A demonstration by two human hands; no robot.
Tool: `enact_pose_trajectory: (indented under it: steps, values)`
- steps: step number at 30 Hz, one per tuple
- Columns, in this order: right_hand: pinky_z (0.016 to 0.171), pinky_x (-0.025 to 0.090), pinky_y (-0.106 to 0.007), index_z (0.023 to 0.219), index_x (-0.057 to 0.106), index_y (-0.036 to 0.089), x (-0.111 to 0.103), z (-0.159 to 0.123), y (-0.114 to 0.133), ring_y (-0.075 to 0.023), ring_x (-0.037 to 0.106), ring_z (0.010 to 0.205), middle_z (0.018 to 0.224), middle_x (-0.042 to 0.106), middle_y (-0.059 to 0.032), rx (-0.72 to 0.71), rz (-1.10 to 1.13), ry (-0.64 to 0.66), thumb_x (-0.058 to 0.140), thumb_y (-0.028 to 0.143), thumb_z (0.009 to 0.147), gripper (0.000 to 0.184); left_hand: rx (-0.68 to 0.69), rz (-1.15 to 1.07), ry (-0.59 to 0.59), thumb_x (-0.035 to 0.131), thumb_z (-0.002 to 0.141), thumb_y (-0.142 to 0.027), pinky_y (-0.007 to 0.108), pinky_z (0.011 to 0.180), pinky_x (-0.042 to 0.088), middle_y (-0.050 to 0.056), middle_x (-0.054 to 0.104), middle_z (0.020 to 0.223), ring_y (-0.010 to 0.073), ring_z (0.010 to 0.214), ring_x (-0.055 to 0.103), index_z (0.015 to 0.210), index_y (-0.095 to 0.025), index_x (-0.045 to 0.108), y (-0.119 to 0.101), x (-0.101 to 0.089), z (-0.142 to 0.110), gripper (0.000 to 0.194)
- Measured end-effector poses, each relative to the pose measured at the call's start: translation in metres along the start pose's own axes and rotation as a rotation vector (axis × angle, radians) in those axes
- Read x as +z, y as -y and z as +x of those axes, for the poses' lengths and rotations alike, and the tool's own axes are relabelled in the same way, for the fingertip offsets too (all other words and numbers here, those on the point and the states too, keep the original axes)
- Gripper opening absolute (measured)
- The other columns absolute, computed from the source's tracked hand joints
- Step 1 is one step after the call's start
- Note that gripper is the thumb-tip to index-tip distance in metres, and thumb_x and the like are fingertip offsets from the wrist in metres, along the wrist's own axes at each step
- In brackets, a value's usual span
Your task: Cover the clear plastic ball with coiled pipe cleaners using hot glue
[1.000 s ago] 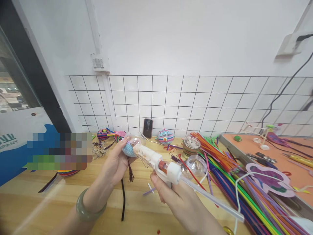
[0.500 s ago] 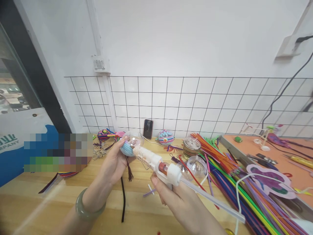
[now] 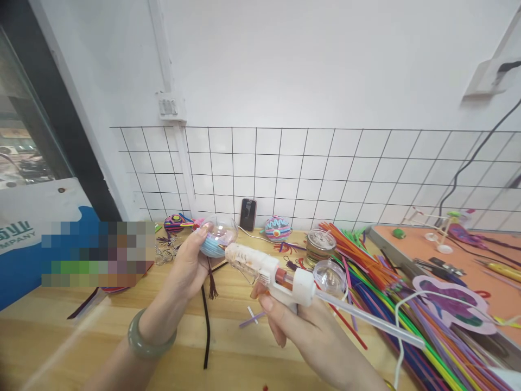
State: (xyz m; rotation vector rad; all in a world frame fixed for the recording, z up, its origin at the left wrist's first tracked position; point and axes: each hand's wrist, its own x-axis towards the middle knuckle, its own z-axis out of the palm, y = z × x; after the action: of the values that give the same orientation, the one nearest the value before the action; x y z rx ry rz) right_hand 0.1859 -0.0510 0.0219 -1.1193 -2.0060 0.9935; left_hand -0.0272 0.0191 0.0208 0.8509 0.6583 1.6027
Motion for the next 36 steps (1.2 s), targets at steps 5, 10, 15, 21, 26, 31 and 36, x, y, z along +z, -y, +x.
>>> enact_pose_trajectory:
  steps: [5, 10, 15, 21, 26, 31, 36]
  values:
    - [0.076, 0.045, -0.032, 0.050, 0.046, 0.021, -0.003, 0.001, -0.001, -0.0172, 0.050, 0.067, 0.058, 0.050, -0.0009, -0.007, 0.009, -0.018, 0.037, 0.060, 0.094, 0.059, 0.028, 0.029, -0.012, 0.078, 0.069, -0.040, 0.031, 0.067, 0.055, 0.004, 0.068, 0.087, 0.0173, 0.076, 0.065, 0.091, -0.017, 0.061, -0.001, 0.000, 0.001, 0.037]
    - [0.070, 0.044, -0.032, 0.065, 0.060, 0.020, -0.008, 0.000, -0.007, -0.0166, 0.049, 0.060, 0.053, 0.051, 0.0005, -0.022, 0.123, -0.034, 0.039, 0.056, 0.094, 0.050, 0.098, 0.025, -0.060, 0.080, 0.065, -0.038, 0.030, 0.070, 0.055, 0.001, 0.067, 0.087, 0.0148, 0.074, 0.064, 0.092, -0.017, 0.059, -0.009, 0.000, 0.002, 0.040]
    - [0.068, 0.046, -0.030, 0.057, 0.055, 0.021, -0.008, 0.005, -0.012, -0.0158, 0.053, 0.060, 0.057, 0.057, -0.0008, 0.037, 0.044, -0.006, 0.047, 0.049, 0.092, 0.046, 0.203, 0.048, -0.080, 0.078, 0.068, -0.037, 0.031, 0.068, 0.056, 0.002, 0.066, 0.091, 0.0161, 0.076, 0.065, 0.096, -0.018, 0.058, -0.025, -0.011, 0.008, 0.039]
    - [0.063, 0.046, -0.025, 0.089, 0.061, 0.020, 0.034, 0.032, -0.032, -0.0161, 0.064, 0.073, 0.084, 0.067, -0.0020, 0.044, -0.488, 0.085, 0.045, 0.025, 0.092, 0.017, 0.309, 0.057, -0.107, 0.078, 0.069, -0.035, 0.033, 0.075, 0.055, 0.003, 0.067, 0.094, 0.0177, 0.079, 0.067, 0.098, -0.020, 0.058, -0.036, -0.015, 0.007, 0.039]
    - [0.069, 0.042, -0.027, 0.099, 0.063, 0.017, 0.073, 0.043, -0.058, -0.0210, 0.064, 0.086, 0.101, 0.065, -0.0084, 0.003, -0.640, 0.145, 0.051, 0.012, 0.081, 0.022, 0.281, 0.061, -0.105, 0.080, 0.066, -0.035, 0.032, 0.075, 0.054, 0.001, 0.064, 0.092, 0.0153, 0.077, 0.065, 0.096, -0.019, 0.058, -0.032, -0.008, 0.001, 0.041]
    - [0.074, 0.042, -0.027, 0.102, 0.064, 0.016, 0.083, 0.041, -0.070, -0.0211, 0.062, 0.091, 0.101, 0.063, -0.0090, -0.021, -0.705, 0.205, 0.048, 0.004, 0.074, 0.035, 0.246, 0.104, -0.106, 0.080, 0.064, -0.037, 0.029, 0.073, 0.053, 0.001, 0.064, 0.092, 0.0153, 0.080, 0.063, 0.095, -0.019, 0.058, -0.026, -0.003, -0.001, 0.043]
    - [0.079, 0.044, -0.025, 0.105, 0.065, 0.016, 0.080, 0.037, -0.067, -0.0203, 0.063, 0.092, 0.103, 0.064, -0.0086, -0.037, -0.695, 0.276, 0.050, 0.009, 0.072, 0.037, 0.182, 0.073, -0.070, 0.082, 0.062, -0.037, 0.032, 0.075, 0.054, 0.002, 0.064, 0.093, 0.0160, 0.080, 0.063, 0.093, -0.018, 0.057, -0.016, 0.001, 0.000, 0.045]
